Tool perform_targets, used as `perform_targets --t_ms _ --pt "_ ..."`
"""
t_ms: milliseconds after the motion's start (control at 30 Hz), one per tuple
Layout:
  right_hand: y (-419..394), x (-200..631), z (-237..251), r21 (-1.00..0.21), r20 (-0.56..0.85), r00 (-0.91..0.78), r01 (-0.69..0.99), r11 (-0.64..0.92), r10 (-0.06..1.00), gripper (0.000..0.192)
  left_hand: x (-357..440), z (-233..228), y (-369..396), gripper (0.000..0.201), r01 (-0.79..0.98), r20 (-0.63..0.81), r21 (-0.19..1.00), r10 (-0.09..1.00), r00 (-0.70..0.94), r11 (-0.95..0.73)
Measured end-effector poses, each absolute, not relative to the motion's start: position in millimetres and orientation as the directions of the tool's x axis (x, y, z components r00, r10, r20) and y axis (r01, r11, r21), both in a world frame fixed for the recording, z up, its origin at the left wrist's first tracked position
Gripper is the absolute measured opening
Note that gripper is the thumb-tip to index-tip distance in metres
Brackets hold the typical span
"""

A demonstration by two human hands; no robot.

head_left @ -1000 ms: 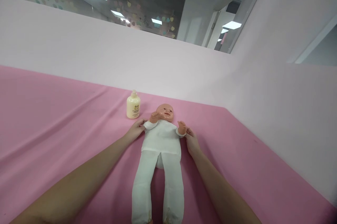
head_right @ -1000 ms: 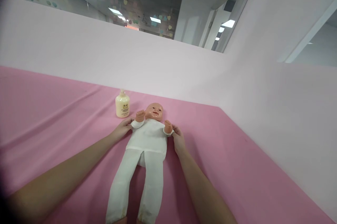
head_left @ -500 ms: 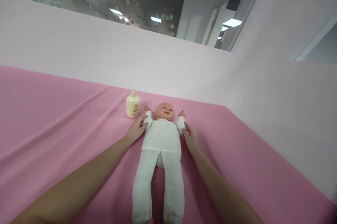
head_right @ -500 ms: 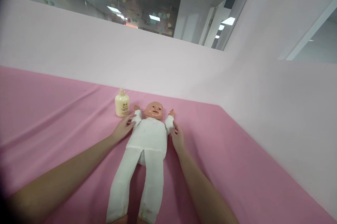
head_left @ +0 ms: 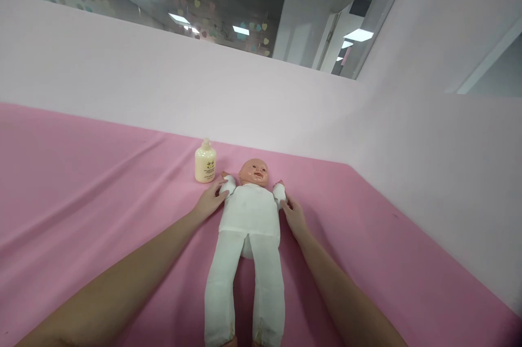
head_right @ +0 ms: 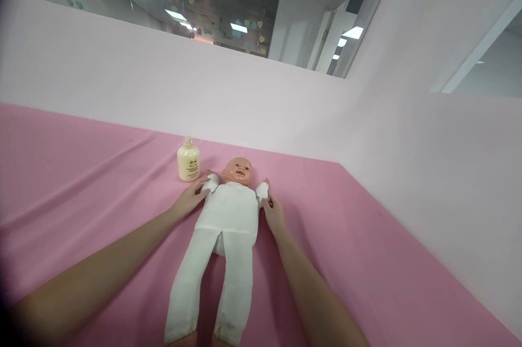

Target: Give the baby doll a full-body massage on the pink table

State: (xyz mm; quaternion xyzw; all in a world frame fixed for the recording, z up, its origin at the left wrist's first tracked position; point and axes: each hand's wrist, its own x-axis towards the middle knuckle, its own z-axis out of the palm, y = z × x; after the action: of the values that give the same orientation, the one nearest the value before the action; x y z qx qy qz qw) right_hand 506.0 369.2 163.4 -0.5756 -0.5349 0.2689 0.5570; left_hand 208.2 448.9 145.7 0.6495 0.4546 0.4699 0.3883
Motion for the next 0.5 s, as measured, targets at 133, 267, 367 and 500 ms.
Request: perform_targets --t_ms 133,267,367,500 --pt "370.0 505.9 164.3 -0.971 0.213 0.278 0.168 0.171 0.937 0.056 209.3 148.1 449.1 0.057 0.08 0.262 0.958 0.952 0.16 -0.277" --pt "372.2 505.3 164.9 -0.976 0.199 0.249 -0.031 0.213 0.948 0.058 209.8 149.0 451.7 0.054 -0.043 0.253 0.967 0.954 0.159 -0.25" --pt "374.3 505.6 163.0 -0.966 0.211 0.237 -0.099 0.24 0.948 0.041 210.7 149.5 453.3 0.042 -0.111 0.268 0.961 0.949 0.169 -0.251" --pt "375.9 507.2 159.3 -0.968 0.201 0.246 -0.099 0.23 0.948 0.02 212.1 149.0 453.9 0.03 -0.172 0.25 0.961 0.947 0.203 -0.217"
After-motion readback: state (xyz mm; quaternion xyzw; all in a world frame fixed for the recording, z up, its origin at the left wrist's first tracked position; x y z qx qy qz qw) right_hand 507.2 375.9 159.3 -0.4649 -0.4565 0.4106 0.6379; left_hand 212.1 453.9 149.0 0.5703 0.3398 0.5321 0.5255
